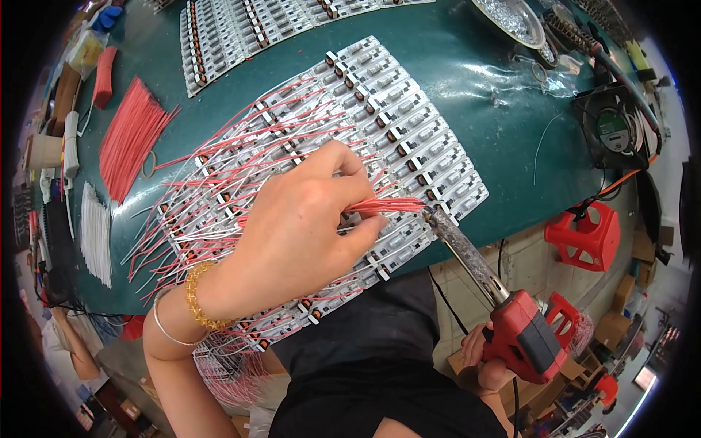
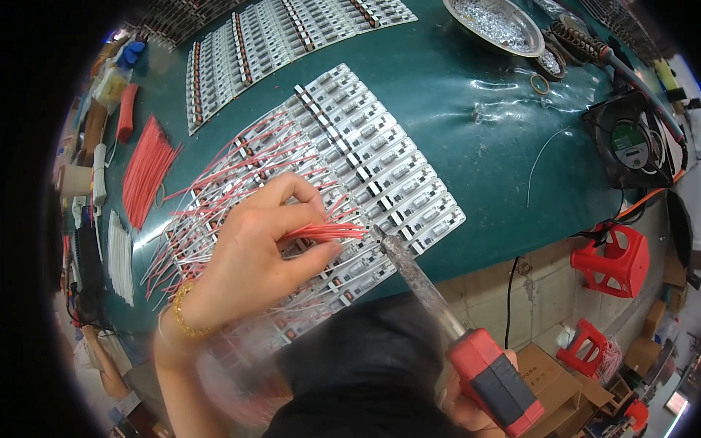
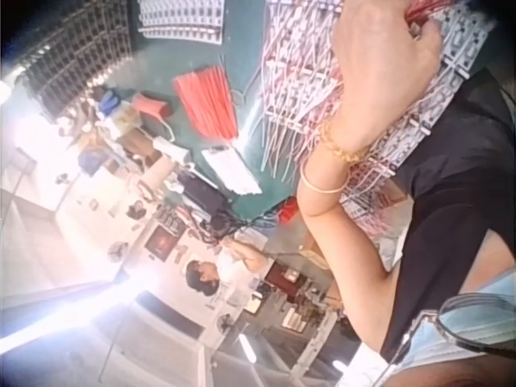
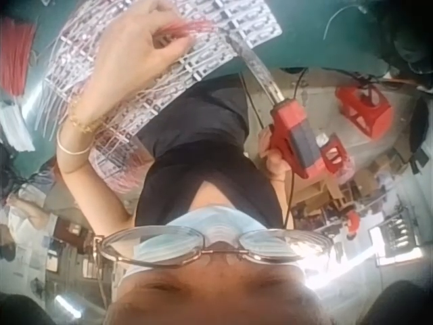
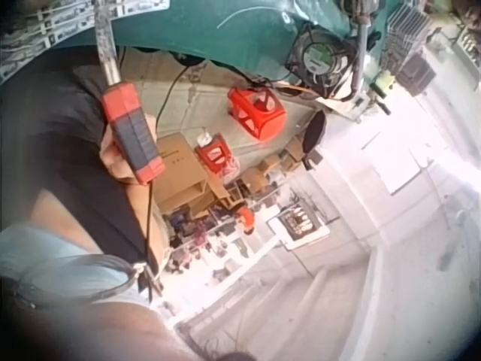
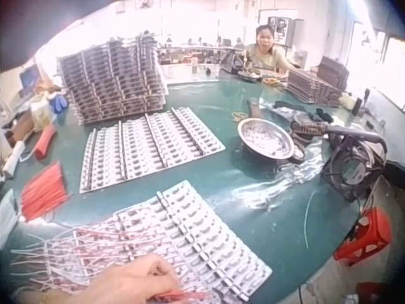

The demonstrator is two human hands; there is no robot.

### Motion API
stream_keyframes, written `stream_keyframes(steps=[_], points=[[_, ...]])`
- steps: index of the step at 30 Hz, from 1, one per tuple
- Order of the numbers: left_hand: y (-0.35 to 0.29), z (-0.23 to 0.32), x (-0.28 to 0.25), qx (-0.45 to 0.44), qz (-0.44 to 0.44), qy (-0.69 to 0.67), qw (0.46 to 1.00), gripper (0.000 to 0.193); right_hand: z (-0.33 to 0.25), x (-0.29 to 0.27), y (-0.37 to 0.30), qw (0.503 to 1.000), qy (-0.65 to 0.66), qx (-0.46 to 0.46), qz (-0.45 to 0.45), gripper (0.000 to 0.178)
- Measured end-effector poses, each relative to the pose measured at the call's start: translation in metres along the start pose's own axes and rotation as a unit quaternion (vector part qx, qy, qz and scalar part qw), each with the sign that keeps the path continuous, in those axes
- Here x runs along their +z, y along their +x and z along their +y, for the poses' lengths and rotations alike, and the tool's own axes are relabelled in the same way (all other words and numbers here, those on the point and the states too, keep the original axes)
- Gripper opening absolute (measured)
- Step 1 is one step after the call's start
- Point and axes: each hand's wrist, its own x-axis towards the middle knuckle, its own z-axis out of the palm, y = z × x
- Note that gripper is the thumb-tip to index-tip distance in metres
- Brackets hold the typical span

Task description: The person solders red and white wires onto circuit boards using a soldering iron.

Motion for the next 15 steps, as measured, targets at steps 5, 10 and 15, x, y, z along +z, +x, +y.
stream_keyframes(steps=[5,10,15], points=[[0.0,0.0,0.0,-0.002,0.0,0.006,1.0,0.012,0.002,-0.002,0.001,0.999,-0.015,0.017,-0.024,0.073],[0.0,0.001,0.0,-0.006,-0.001,0.008,1.0,0.013,0.004,-0.011,0.002,0.996,0.015,0.016,-0.081,0.072],[0.0,0.001,0.0,0.0,0.005,0.01,1.0,0.013,0.009,-0.012,-0.002,0.998,0.032,-0.026,-0.048,0.077]])
